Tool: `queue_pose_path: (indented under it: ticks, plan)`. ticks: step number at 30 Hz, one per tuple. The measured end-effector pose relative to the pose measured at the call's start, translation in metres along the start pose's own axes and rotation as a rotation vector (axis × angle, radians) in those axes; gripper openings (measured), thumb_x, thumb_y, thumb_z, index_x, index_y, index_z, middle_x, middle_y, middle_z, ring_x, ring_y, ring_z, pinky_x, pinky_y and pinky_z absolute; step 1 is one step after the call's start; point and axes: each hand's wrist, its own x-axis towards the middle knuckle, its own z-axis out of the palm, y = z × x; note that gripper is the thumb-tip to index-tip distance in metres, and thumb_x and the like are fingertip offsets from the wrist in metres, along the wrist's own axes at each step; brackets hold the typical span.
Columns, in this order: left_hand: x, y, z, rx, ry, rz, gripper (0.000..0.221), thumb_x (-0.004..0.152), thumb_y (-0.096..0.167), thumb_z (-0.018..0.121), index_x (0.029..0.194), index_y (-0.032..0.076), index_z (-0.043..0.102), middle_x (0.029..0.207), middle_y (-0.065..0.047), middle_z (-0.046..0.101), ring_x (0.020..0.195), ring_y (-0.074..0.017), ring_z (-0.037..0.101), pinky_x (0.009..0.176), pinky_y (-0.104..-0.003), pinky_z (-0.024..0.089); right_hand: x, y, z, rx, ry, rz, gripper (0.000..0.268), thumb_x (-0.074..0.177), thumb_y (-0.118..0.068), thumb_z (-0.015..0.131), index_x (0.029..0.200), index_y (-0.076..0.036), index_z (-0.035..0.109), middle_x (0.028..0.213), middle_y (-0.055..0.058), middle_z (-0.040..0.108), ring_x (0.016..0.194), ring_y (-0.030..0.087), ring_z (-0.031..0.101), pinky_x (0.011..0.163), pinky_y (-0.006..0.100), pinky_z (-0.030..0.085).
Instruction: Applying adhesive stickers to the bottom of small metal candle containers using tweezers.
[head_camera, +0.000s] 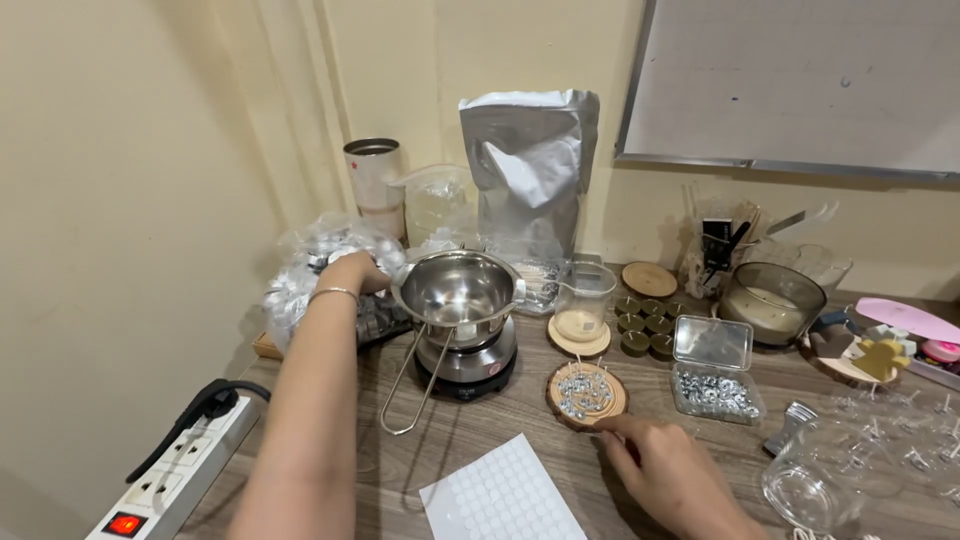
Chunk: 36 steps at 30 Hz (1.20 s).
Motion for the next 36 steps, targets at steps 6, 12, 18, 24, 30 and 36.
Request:
queue_pose_path:
  ticks: [6,12,18,24,30,36]
  plan:
    - [-0.002,0.007,0.001,0.160,-0.028,0.001,0.064,0.076,0.039,0.080,0.132,0.010,0.071,0.140,-0.026,0.063,0.131,-0.0405,0.062,0.110,-0.043,0.051,0.003,0.009,0.004,0.071,0.073,-0.121,0.030,0.088,-0.022,0.068,0.113,-0.012,0.080,0.087,0.017,0.081,0.068,0.027,0.079,0.071,0.041,0.064]
    - [0.025,-0.005,0.022,0.149,0.010,0.012,0.066,0.080,0.029,0.084,0.136,0.002,0.064,0.133,-0.035,0.058,0.129,-0.0467,0.054,0.106,-0.043,0.048,-0.004,-0.005,-0.005,0.013,-0.046,-0.053,0.030,0.092,-0.026,0.063,0.117,-0.017,0.078,0.094,0.011,0.081,0.075,0.023,0.081,0.076,0.036,0.067]
    - [-0.033,-0.002,-0.002,-0.131,0.302,0.030,0.068,0.070,0.014,0.087,0.133,0.006,0.063,0.125,-0.025,0.068,0.120,-0.0407,0.065,0.103,-0.045,0.053,-0.002,0.002,0.001,0.038,-0.035,-0.109,0.032,0.089,-0.024,0.067,0.117,-0.014,0.078,0.100,0.013,0.080,0.083,0.026,0.080,0.082,0.038,0.064]
    - [-0.038,-0.004,-0.031,-0.318,0.457,0.104,0.060,0.066,0.015,0.090,0.121,0.011,0.065,0.115,-0.021,0.073,0.112,-0.0394,0.067,0.099,-0.046,0.053,-0.002,0.005,0.002,0.052,-0.011,-0.164,0.031,0.088,-0.023,0.067,0.115,-0.013,0.079,0.095,0.014,0.080,0.078,0.028,0.080,0.079,0.039,0.063]
    - [-0.061,0.009,-0.106,-0.222,0.543,0.217,0.062,0.063,0.020,0.093,0.118,0.012,0.065,0.113,-0.021,0.071,0.109,-0.0400,0.066,0.094,-0.047,0.053,-0.008,-0.006,-0.003,0.003,-0.074,-0.108,0.031,0.092,-0.025,0.064,0.118,-0.018,0.078,0.074,0.013,0.081,0.056,0.023,0.076,0.064,0.035,0.063]
    - [-0.192,0.036,-0.190,-0.194,0.623,0.387,0.051,0.076,0.017,0.088,0.120,0.006,0.064,0.100,-0.020,0.074,0.089,-0.0330,0.073,0.078,-0.043,0.058,-0.014,-0.007,-0.009,0.089,0.056,-0.303,0.029,0.089,-0.018,0.064,0.113,-0.014,0.080,0.075,0.014,0.079,0.045,0.024,0.072,0.055,0.038,0.061]
